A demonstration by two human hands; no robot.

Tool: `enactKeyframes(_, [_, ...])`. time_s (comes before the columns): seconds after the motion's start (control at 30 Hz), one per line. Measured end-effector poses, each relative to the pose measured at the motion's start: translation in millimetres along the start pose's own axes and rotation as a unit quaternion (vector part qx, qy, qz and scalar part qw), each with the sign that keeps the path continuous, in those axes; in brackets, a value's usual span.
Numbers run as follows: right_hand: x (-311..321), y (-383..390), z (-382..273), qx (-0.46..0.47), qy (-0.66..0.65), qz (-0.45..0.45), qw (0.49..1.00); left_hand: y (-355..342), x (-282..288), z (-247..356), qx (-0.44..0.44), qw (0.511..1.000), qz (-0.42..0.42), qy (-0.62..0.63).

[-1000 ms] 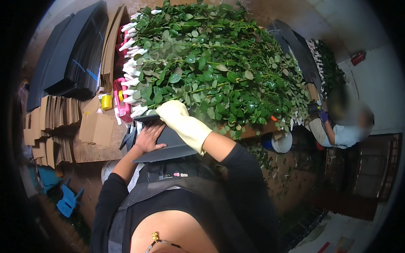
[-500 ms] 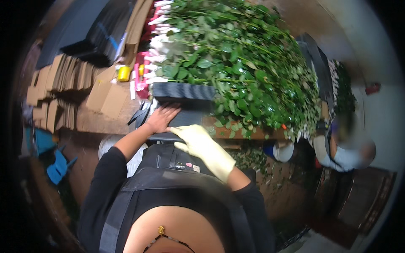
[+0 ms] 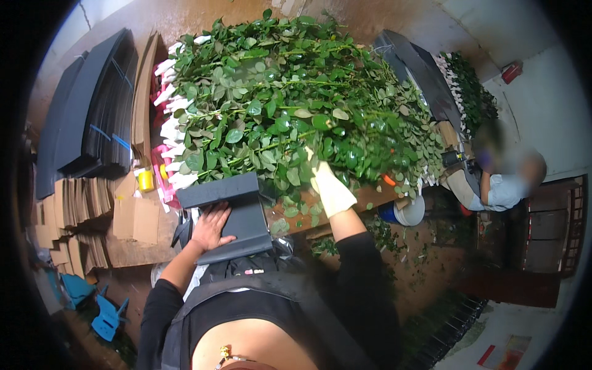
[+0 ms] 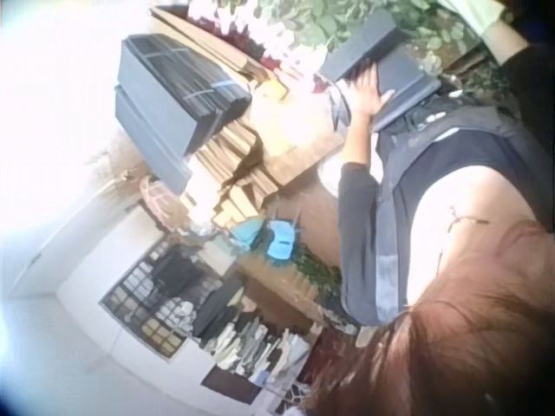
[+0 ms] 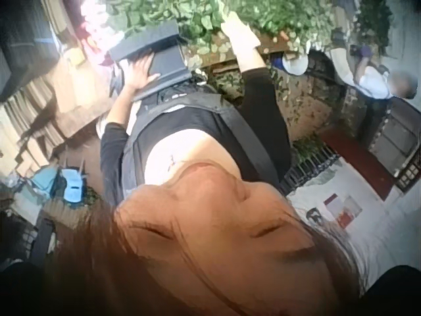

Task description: The person places leafy green plant stems into a black plastic tray, closes the tray, and wraps it with clear plastic film. The person repeats this process with multiple trays, stacking them on the table.

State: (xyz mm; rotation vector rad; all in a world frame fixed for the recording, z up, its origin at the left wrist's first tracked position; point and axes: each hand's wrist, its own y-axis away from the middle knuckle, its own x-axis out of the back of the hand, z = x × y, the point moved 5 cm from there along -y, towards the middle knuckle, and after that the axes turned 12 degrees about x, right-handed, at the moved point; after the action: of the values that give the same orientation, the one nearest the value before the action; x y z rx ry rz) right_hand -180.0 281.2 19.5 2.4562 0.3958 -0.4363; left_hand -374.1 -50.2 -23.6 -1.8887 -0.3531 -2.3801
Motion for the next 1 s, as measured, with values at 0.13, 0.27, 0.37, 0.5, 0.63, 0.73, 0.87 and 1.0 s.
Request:
enactKeyframes(0.13, [-30,-47,-3,0.016,-0.032,0.001,0.999,7,6,-3,0.002,1.000,0.022,-0.017])
enactKeyframes(0.27, [-23,-39,-13,0.012,-0.003,-0.031,0.999,1,17,-1,-0.019,0.999,0.028,0.011])
enactKeyframes(0.37, [12,-1,-22,-0.033,0.182,-0.086,0.979,8,8,-5,0.000,1.000,0.028,0.010])
enactKeyframes(0.5, [-3,69,-54,-0.017,0.427,-0.259,0.866,10,-7,-7,-0.010,0.998,0.043,0.044])
enactKeyframes(0.63, [-189,212,-51,0.130,0.375,-0.352,0.848,16,-6,-9,-0.014,0.994,0.074,0.080])
enactKeyframes(0.73, [-283,257,35,0.318,0.489,-0.595,0.553,16,-13,-17,0.012,0.979,0.032,0.200])
enactKeyframes(0.87, [-340,250,190,0.531,0.419,-0.645,0.355,-1,-14,-26,0.038,0.956,0.079,0.279])
enactKeyframes(1.0, [-409,229,282,0.505,0.555,-0.648,0.128,-11,-23,-33,0.110,0.958,0.077,0.255])
